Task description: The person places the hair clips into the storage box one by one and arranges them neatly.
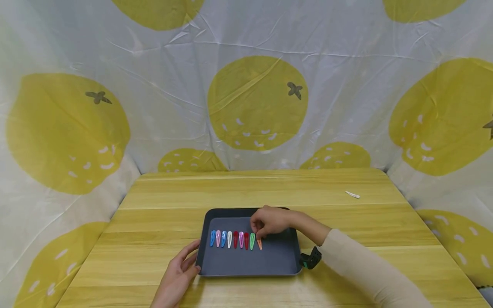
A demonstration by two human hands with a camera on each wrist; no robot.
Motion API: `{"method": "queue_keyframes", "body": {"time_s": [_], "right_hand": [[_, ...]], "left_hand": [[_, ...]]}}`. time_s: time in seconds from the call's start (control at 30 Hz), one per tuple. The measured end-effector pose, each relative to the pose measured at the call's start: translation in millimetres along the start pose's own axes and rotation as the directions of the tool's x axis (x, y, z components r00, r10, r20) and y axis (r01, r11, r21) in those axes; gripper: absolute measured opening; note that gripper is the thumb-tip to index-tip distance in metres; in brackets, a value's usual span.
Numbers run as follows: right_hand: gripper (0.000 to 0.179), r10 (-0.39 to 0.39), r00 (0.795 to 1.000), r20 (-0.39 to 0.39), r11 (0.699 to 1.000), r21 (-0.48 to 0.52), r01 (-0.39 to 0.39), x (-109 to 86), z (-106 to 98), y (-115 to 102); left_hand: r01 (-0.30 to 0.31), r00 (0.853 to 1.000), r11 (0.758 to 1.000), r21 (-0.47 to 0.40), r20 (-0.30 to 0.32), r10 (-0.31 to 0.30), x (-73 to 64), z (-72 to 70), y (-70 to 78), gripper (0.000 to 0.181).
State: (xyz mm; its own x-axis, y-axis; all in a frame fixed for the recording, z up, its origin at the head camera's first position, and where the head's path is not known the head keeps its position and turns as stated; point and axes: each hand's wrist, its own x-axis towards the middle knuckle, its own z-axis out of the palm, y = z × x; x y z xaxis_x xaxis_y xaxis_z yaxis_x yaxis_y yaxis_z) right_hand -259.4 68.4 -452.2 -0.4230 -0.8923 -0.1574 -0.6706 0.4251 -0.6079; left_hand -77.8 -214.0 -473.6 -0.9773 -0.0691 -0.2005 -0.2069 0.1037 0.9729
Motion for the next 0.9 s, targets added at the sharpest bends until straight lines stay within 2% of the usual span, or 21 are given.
{"method": "queue_keyframes", "body": {"time_s": [0.17, 0.47, 0.9], "right_hand": [[0.018, -0.004, 1.000, -0.003, 0.997, -0.076, 0.004, 1.8, 1.4, 0.2], [0.019, -0.035, 0.999, 0.014, 0.991, -0.127, 0.037, 4.5, 1.9, 0.9], [0.019, 0.036, 0.999, 0.038, 0.991, -0.132, -0.030, 6.6, -0.7, -5.2]], "left_hand": [[-0.011, 1.000, 1.000, 0.003, 0.006, 0.011, 0.1, -0.7, -1.3, 0.066], [-0.027, 1.000, 1.000, -0.003, 0.013, 0.028, 0.9, -2.9, -2.2, 0.066], [-0.001, 1.000, 1.000, -0.011, 0.012, 0.001, -0.8, -1.6, 0.9, 0.066]]}}
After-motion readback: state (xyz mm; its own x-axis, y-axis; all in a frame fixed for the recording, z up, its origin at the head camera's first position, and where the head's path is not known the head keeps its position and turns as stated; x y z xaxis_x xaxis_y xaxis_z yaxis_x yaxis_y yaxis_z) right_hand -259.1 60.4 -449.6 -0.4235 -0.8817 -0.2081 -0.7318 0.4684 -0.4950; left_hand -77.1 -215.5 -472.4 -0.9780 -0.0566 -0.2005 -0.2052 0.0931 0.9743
